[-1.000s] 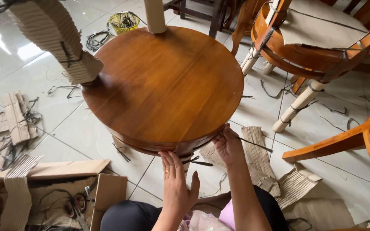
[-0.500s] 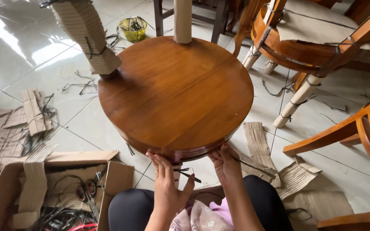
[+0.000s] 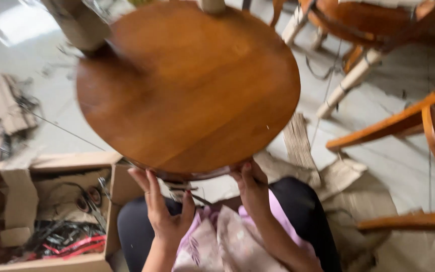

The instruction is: Wrapping the legs of a wooden stool with corrugated cardboard and securing it with wire for protection during shipping or storage.

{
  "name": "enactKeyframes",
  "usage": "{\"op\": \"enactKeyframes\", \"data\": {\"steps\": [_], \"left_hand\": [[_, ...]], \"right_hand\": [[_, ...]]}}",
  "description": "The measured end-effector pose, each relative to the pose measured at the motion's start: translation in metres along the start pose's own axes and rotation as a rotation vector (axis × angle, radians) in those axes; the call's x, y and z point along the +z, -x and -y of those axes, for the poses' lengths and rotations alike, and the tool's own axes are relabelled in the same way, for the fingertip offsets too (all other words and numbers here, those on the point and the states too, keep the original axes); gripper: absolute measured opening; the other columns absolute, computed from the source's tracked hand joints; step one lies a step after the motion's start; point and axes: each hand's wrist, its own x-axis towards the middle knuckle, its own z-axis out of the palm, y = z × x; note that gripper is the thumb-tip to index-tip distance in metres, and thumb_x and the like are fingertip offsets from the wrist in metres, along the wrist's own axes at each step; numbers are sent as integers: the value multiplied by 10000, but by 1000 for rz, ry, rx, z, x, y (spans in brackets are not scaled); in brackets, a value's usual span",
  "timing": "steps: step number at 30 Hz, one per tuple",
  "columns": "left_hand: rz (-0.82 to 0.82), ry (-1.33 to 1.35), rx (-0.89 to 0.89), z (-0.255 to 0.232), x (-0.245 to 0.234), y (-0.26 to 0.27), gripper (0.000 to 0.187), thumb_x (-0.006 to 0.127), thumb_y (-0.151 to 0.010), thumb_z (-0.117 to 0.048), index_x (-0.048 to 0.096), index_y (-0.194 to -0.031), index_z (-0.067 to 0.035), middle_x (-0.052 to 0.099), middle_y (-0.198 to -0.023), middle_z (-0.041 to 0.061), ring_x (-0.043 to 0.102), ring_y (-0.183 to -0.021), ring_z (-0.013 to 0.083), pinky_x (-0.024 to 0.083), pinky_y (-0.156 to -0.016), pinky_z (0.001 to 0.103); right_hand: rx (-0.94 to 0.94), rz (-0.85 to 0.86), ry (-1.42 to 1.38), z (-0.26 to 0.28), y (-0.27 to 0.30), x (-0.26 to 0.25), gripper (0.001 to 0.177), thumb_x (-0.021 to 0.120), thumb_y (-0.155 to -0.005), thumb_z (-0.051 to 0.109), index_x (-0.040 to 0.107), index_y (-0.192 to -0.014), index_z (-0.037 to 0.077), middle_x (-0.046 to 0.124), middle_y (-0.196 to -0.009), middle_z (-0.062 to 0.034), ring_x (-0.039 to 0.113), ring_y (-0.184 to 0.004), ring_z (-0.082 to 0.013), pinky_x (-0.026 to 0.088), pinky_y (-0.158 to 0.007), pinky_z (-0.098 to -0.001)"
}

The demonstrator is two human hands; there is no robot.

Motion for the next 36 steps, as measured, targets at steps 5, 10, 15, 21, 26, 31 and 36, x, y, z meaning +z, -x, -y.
{"op": "enactKeyframes", "data": {"steps": [5,10,15,21,26,31,36], "left_hand": [[68,-25,244,15,43,59,936,696,-869,-7,205,-1645,-188,-16,-1690,315,145,-1537,471,114,-1335,580],[186,-220,400,-11,94,47,969,721,-912,-180,122,-1670,-113,-126,-1680,344,-202,-1566,500,-96,-1274,683],[158,-515,363,-26,119,21,339,806,-872,-299,643,-848,-2,473,-970,303,427,-519,217,484,-699,321],[159,-751,381,18,137,60,1101,814,-939,-587,129,-1666,-125,-368,-1616,317,-415,-1424,555,-235,-892,874],[160,-849,339,20,115,41,1224,789,-921,-683,-45,-1675,-198,-431,-1594,290,-388,-1377,640,-166,-948,918],[135,-794,280,23,85,15,1256,826,-884,-684,-84,-1672,-327,-445,-1608,240,-402,-1438,558,-191,-1022,898],[-23,-626,371,27,63,-15,1053,652,-871,-615,-4,-1663,-393,-251,-1694,204,-234,-1470,596,34,-1124,799]], "right_hand": [[-238,-146,630,35,-16,-29,204,494,-1080,90,652,-990,0,673,-1055,-82,608,-924,-162,500,-878,-284],[-226,-193,1022,65,-77,-38,431,591,-1001,327,527,-1254,-17,582,-1234,-154,571,-1184,-259,460,-1067,-408],[-258,-204,1025,56,-143,-54,407,623,-966,270,530,-1236,-20,581,-1168,-146,579,-1113,-255,472,-1015,-405],[-259,-213,1030,38,-170,-74,390,661,-923,201,534,-1215,-24,580,-1090,-137,589,-1027,-251,487,-953,-401],[-278,-213,1019,25,-159,-71,386,689,-891,150,537,-1198,-27,579,-1031,-130,596,-963,-248,498,-907,-398],[-310,-221,1029,12,-135,-60,390,717,-859,99,540,-1182,-30,578,-972,-123,603,-899,-245,509,-860,-395],[-364,-202,1072,6,-116,-50,408,754,-816,30,544,-1160,-34,577,-893,-113,613,-814,-240,524,-798,-392]]}}
